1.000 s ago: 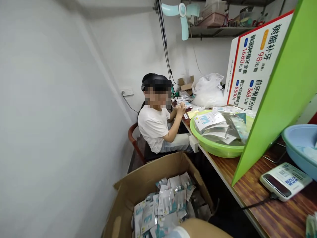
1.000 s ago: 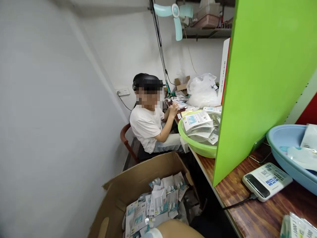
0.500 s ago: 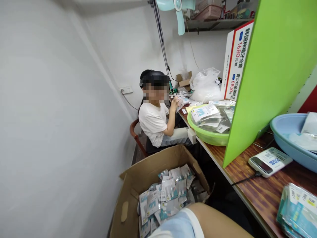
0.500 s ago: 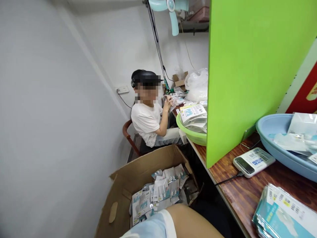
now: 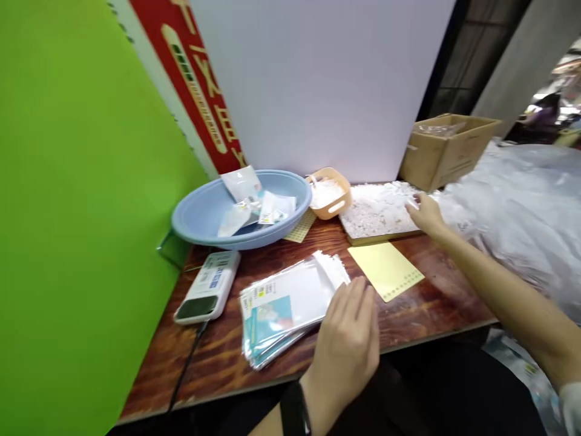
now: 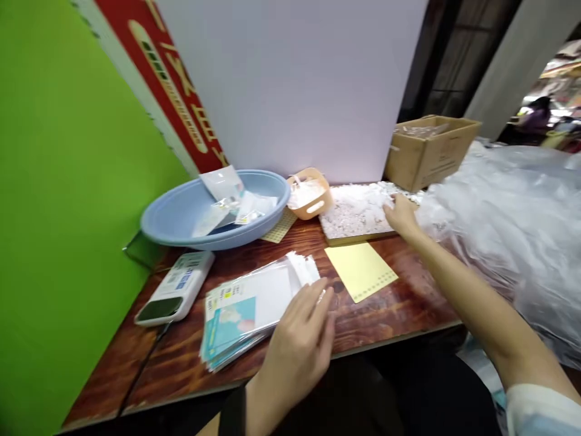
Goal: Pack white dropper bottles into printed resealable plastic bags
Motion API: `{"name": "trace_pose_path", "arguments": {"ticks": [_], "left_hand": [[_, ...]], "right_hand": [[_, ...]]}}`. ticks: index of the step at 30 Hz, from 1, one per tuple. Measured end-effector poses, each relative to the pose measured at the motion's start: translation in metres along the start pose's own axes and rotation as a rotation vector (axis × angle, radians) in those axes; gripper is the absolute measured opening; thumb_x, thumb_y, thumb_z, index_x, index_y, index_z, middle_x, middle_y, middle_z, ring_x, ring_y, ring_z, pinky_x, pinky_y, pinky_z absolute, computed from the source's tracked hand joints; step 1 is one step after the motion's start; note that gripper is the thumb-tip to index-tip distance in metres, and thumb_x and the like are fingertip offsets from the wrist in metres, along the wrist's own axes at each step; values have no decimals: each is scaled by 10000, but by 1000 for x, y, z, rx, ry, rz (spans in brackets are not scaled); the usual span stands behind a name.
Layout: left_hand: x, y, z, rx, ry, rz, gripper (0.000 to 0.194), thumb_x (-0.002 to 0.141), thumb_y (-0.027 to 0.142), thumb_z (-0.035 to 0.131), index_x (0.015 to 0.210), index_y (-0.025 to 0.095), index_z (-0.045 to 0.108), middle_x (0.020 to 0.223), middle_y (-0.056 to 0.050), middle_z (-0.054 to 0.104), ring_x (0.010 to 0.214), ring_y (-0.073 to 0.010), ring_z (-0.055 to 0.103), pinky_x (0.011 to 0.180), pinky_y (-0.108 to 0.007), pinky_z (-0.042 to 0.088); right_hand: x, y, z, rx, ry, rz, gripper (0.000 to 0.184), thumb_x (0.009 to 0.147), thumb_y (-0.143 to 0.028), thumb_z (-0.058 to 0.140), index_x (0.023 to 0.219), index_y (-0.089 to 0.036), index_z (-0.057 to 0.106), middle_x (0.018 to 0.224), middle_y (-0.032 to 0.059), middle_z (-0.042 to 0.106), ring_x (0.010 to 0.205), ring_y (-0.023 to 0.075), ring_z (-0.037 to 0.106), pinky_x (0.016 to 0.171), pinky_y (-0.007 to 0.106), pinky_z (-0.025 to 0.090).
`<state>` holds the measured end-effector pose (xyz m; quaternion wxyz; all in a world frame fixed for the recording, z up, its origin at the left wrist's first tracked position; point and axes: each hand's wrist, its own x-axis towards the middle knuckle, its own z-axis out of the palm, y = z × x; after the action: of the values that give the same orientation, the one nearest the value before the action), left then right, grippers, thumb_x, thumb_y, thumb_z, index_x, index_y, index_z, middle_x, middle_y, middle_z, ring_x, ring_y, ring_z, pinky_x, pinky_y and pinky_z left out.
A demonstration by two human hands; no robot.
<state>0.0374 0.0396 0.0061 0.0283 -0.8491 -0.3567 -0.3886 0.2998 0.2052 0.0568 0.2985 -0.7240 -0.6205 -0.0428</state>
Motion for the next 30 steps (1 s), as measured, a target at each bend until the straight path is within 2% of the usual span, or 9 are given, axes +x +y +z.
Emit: {"name": "trace_pose_path", "arguments": {"ticks": [5, 7, 10, 13, 16, 19, 22, 25, 30], "left_hand": [[7, 5, -5, -171, 47, -287, 411, 917, 167, 484, 1322, 106, 447, 1259, -188, 621, 1174, -242, 612, 941, -376, 562], [8, 3, 1, -90, 85, -197, 578, 887, 147, 532, 1423, 101, 319, 1412, -242, 478, 1333, -310, 466, 1007, -457, 509], [8, -5, 15, 44, 125, 131, 709, 853, 78, 523, 1488, 123, 210, 1527, -251, 303, 1455, -370, 215, 1096, -559, 375], [8, -14, 21, 87, 93, 187, 609, 871, 58, 438, 1457, 74, 273, 1382, -254, 501, 1328, -328, 458, 1009, -452, 478], [9, -20, 17, 143, -9, 1, 459, 827, 42, 404, 1281, 34, 474, 967, -179, 706, 836, -256, 690, 659, -326, 546], [11, -22, 7, 115, -120, -190, 232, 750, 51, 430, 864, 138, 612, 624, -51, 627, 551, -212, 593, 488, -300, 412], [14, -19, -3, -111, -87, -342, 219, 789, 133, 472, 583, 205, 449, 519, 9, 493, 486, -147, 474, 491, -271, 344], [17, -13, -12, -393, -40, -610, 406, 806, 322, 576, 516, 215, 313, 460, 57, 357, 447, -96, 351, 463, -239, 288], [20, -13, -24, -767, -20, -916, 303, 737, 366, 645, 523, 168, 562, 533, 4, 573, 543, -135, 524, 524, -243, 407]], "right_hand": [[-74, -33, -15, 246, -169, -119, 352, 942, -273, 498, 1285, -220, 559, 1128, 89, 651, 988, 196, 634, 849, 341, 535], [-111, -54, -16, 515, -360, -165, 330, 929, -354, 511, 1216, -205, 577, 1008, 71, 665, 764, 167, 645, 663, 311, 543], [-153, -76, -18, 833, -523, -189, 185, 889, -345, 549, 952, -176, 589, 887, 49, 660, 762, 170, 617, 689, 312, 520], [-166, -89, -18, 853, -637, -264, 204, 924, -250, 427, 803, -174, 573, 808, 31, 646, 784, 161, 599, 743, 301, 511], [-147, -90, -16, 666, -805, -268, 362, 951, -294, 397, 655, -169, 563, 708, 16, 634, 699, 145, 591, 673, 272, 514], [-101, -80, -9, 510, -758, -165, 512, 993, -427, 319, 680, -156, 621, 719, 45, 666, 669, 156, 614, 643, 289, 524], [-46, -61, 3, 301, -463, 49, 497, 1021, -398, 243, 969, -104, 640, 1037, 156, 668, 933, 221, 634, 818, 384, 517], [-7, -41, 16, 110, -308, 227, 322, 949, -354, 526, 1164, -122, 584, 1230, 138, 592, 1104, 248, 584, 942, 468, 474], [2, -30, 21, 33, -234, 285, 314, 916, -354, 591, 1145, -139, 601, 1181, 102, 618, 1056, 227, 608, 924, 459, 492]]}}
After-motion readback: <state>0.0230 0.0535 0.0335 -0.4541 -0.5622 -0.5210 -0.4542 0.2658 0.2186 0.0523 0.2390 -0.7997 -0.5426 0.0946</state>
